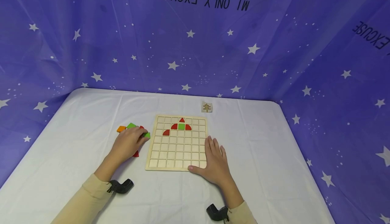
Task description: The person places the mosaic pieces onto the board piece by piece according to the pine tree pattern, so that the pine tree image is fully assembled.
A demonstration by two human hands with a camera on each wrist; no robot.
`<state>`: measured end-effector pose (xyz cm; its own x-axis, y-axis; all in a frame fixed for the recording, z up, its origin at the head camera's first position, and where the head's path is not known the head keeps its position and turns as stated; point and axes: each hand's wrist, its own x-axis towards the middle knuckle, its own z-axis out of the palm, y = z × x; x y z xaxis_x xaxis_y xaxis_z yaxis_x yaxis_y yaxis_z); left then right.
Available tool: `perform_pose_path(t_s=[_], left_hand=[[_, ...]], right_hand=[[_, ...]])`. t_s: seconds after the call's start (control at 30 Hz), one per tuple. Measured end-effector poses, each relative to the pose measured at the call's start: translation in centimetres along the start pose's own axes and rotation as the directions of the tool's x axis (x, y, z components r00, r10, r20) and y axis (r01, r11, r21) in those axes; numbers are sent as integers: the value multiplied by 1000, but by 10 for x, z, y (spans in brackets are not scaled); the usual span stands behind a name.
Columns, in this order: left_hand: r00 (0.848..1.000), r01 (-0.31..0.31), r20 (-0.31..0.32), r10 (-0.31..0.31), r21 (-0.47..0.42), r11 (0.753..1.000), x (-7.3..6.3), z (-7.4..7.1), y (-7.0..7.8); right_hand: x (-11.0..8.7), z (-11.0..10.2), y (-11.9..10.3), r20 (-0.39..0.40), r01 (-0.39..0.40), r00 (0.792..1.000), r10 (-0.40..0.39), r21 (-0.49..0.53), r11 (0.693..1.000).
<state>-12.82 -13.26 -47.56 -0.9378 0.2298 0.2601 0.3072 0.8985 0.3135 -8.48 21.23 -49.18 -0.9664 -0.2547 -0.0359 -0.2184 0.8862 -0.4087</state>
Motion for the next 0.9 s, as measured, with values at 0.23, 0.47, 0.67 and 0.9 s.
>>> perform_pose_path(t_s=[0.23, 0.47, 0.67, 0.9], left_hand=[[999, 54, 8, -54, -21, 998, 2, 0, 2], [999, 50, 16, -49, -95, 994, 6, -1, 14], [998, -14, 60, 22, -132, 991, 15, 1, 36], [988, -68, 127, 86, -140, 988, 29, 9, 57]], right_hand=[[0, 1, 1, -7, 5, 1000, -5, -3, 1000], [1, 3, 2, -14, 6, 1000, -6, -6, 1000], [0, 2, 2, -12, 6, 1000, -6, -5, 1000], [0, 3, 2, -14, 11, 1000, -11, -5, 1000]])
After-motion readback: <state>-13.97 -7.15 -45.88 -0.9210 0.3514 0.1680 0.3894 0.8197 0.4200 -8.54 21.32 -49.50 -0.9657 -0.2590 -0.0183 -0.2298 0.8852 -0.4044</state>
